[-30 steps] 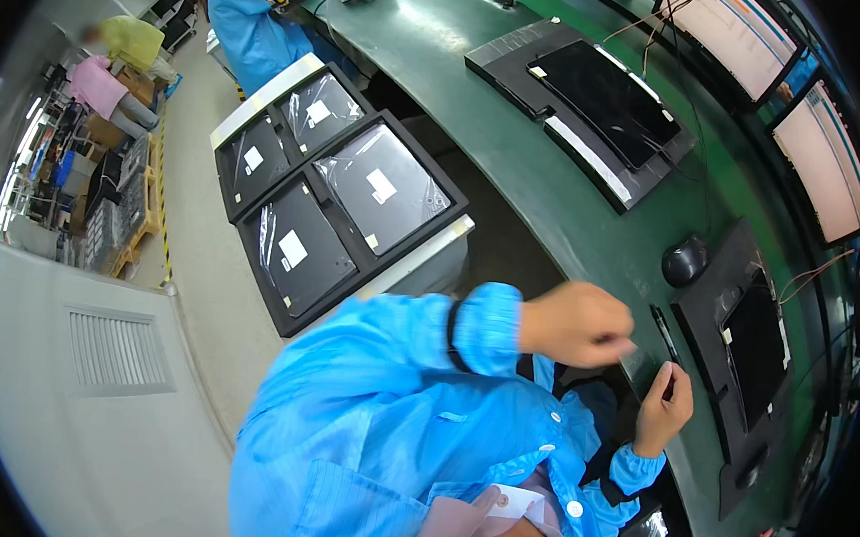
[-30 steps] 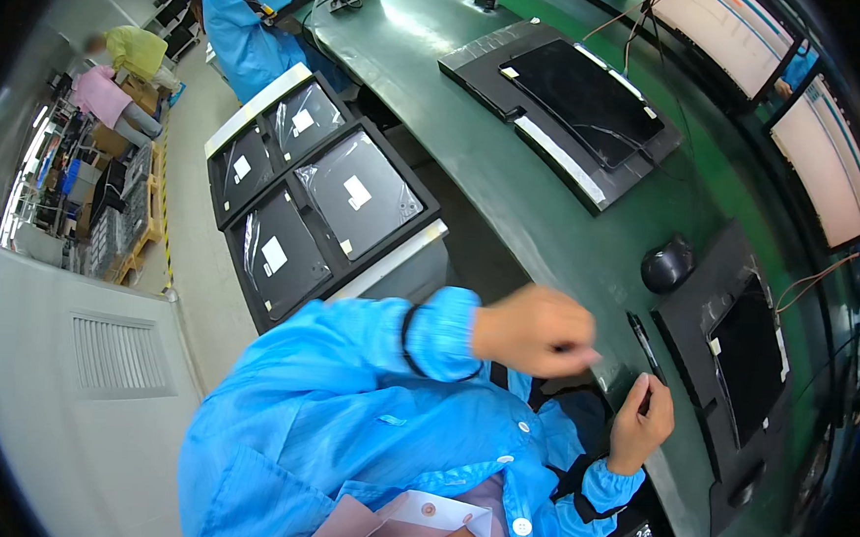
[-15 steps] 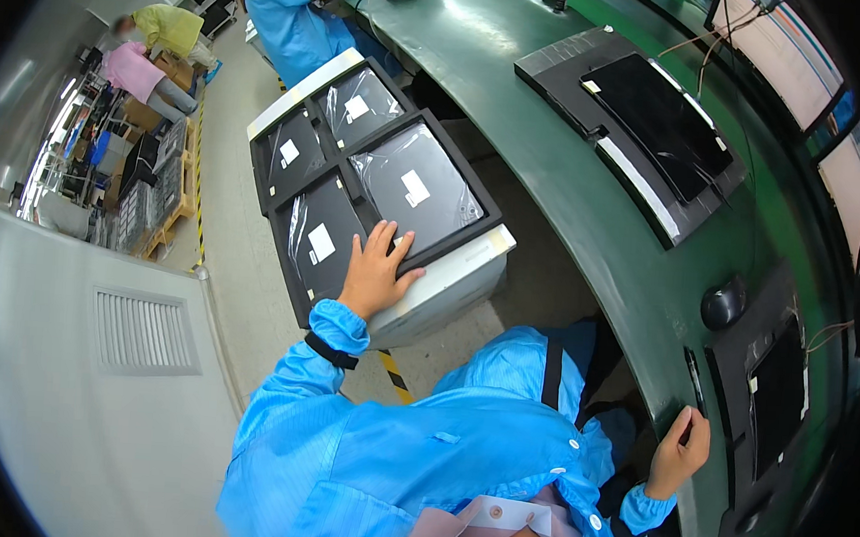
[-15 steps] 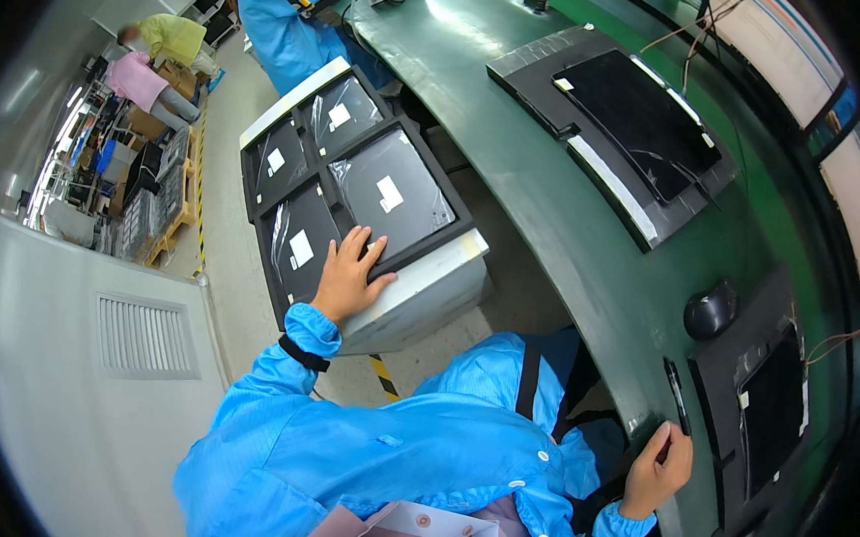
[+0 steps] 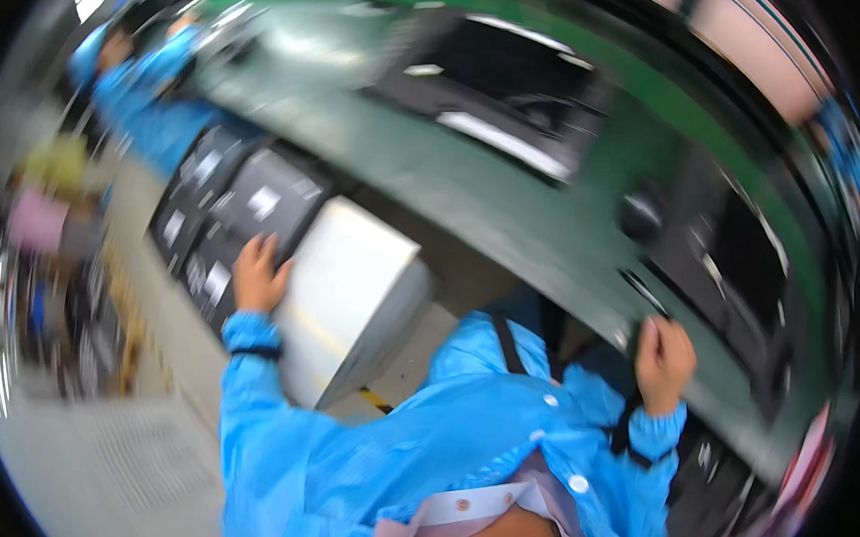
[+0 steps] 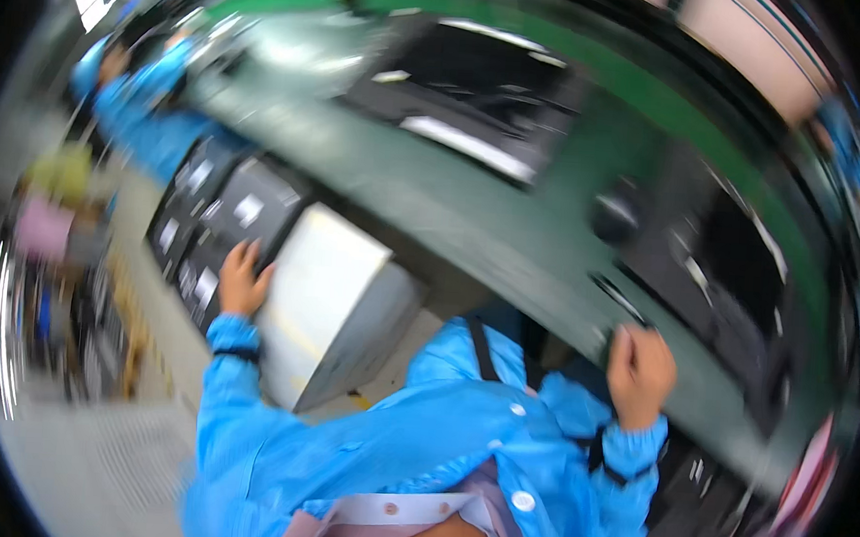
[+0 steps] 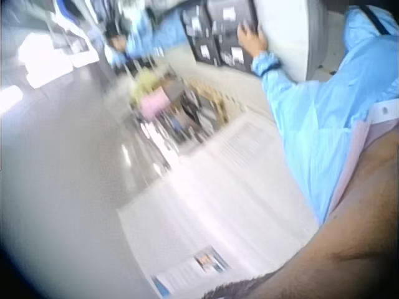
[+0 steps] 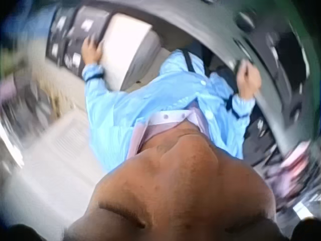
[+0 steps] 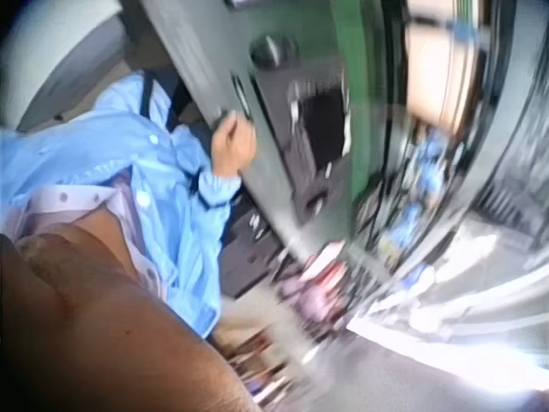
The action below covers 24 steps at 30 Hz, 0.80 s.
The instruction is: A worker scans barcode labels on tablet devices, checks data on computer monitors, and places them into bins on an electronics assembly line.
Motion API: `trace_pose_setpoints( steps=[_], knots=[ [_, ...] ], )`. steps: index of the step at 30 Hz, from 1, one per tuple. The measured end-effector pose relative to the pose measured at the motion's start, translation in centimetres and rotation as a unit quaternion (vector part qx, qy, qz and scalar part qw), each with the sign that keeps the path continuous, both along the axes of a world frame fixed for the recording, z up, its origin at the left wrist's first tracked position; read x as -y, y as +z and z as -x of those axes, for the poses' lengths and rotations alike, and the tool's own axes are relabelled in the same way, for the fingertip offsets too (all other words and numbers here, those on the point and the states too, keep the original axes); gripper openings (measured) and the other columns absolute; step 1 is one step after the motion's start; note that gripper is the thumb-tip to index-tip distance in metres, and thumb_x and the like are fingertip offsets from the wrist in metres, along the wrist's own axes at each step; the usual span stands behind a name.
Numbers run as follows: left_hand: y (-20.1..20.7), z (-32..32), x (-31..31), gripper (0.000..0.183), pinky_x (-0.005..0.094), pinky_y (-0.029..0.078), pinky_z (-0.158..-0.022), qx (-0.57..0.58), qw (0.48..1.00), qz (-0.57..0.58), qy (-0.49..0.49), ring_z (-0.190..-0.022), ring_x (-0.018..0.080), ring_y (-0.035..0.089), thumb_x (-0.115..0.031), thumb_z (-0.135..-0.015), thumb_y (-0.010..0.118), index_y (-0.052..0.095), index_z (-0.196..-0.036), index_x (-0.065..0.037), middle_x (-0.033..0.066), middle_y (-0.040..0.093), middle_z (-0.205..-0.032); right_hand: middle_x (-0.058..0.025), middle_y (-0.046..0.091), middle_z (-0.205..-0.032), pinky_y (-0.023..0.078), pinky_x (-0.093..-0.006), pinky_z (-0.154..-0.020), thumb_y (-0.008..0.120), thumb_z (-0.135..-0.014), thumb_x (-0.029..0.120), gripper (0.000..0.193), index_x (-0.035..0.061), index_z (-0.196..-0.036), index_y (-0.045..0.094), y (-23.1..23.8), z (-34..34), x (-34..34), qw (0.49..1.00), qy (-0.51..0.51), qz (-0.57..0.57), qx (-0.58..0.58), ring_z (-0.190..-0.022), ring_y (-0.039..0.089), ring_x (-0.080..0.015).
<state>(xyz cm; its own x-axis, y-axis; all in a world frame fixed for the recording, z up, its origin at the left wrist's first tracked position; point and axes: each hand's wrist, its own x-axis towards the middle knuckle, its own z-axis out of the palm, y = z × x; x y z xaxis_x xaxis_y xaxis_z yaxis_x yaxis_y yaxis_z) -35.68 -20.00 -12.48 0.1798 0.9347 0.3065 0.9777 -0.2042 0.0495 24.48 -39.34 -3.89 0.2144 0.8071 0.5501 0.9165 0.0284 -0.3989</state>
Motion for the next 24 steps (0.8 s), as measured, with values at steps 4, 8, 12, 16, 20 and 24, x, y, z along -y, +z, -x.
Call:
trace_pose_setpoints(
  steps=[4, 8, 12, 16, 20, 24],
  knots=[
    [-3.0, 1.7, 0.1, 0.055, 0.0483, 0.039, -0.11, -0.012, 1.0, 0.013, 0.0, -0.128, 0.0434, 0.049, -0.025, -0.088, 0.07, 0.057, -0.136, -0.001, 0.0277, 0.051, -0.138, -0.011, 0.062, -0.073, 0.047, -0.041, -0.06, 0.074, -0.08, 0.007, 0.01, 0.0045, -0.088, 0.069, -0.1, -2.1, 1.1, 0.997, 0.024, -0.056, -0.037, -0.066, 0.059, -0.0309],
    [-0.9, -7.0, -1.6, 0.041, 0.0419, 0.046, -0.103, 0.22, 0.976, -0.007, -0.003, -0.116, 0.0345, 0.06, -0.022, -0.099, 0.06, 0.058, -0.129, 0.007, 0.0232, 0.062, -0.124, -0.0127, 0.067, -0.088, 0.05, -0.0418, -0.069, 0.075, -0.079, 0.011, 0.023, 0.0036, -0.099, 0.068, 1.4, -5.7, 9.7, 0.968, -0.219, -0.11, 0.05, -0.079, 0.063, -0.0343],
    [4.0, -22.2, 3.3, 0.032, 0.0338, 0.051, -0.089, 0.492, 0.835, 0.218, -0.118, -0.092, 0.0203, 0.064, -0.018, -0.103, 0.055, 0.06, -0.124, 0.005, 0.0137, 0.068, -0.101, -0.0176, 0.069, -0.104, 0.05, -0.0474, -0.082, 0.07, -0.083, 0.023, 0.033, 0.0009, -0.107, 0.067, 2.7, -10.0, 27.9, 0.763, -0.625, 0.011, 0.166, -0.096, 0.065, -0.0367],
    [6.2, -31.1, 6.7, 0.026, 0.0325, 0.05, -0.081, 0.586, 0.577, 0.511, -0.249, -0.085, 0.0191, 0.064, -0.014, -0.102, 0.054, 0.06, -0.119, 0.004, 0.0129, 0.068, -0.096, -0.0221, 0.063, -0.124, 0.048, -0.0466, -0.099, 0.068, -0.085, 0.047, 0.069, -0.0002, -0.133, 0.054, -3.1, -6.4, 49.9, 0.465, -0.833, 0.287, 0.09, -0.116, 0.06, -0.0394],
    [10.9, -34.2, 8.3, 0.025, 0.0341, 0.051, -0.084, 0.49, 0.569, 0.542, -0.377, -0.088, 0.0226, 0.066, -0.011, -0.099, 0.056, 0.061, -0.119, 0.004, 0.0139, 0.069, -0.097, -0.0253, 0.061, -0.131, 0.044, -0.0479, -0.104, 0.061, -0.091, 0.051, 0.067, -0.0036, -0.131, 0.055, -8.9, -1.4, 58.7, 0.436, -0.838, 0.21, -0.254, -0.12, 0.057, -0.0441],
    [11.7, -38.2, 8.4, 0.026, 0.0327, 0.051, -0.085, 0.318, 0.636, 0.496, -0.498, -0.091, 0.0217, 0.067, -0.007, -0.093, 0.063, 0.064, -0.117, 0.003, 0.0125, 0.069, -0.097, -0.0297, 0.056, -0.135, 0.039, -0.0471, -0.109, 0.053, -0.096, 0.052, 0.071, -0.0085, -0.133, 0.054, -9.8, -1.1, 58.3, 0.473, -0.828, 0.137, -0.268, -0.13, 0.05, -0.0445]
  ],
)
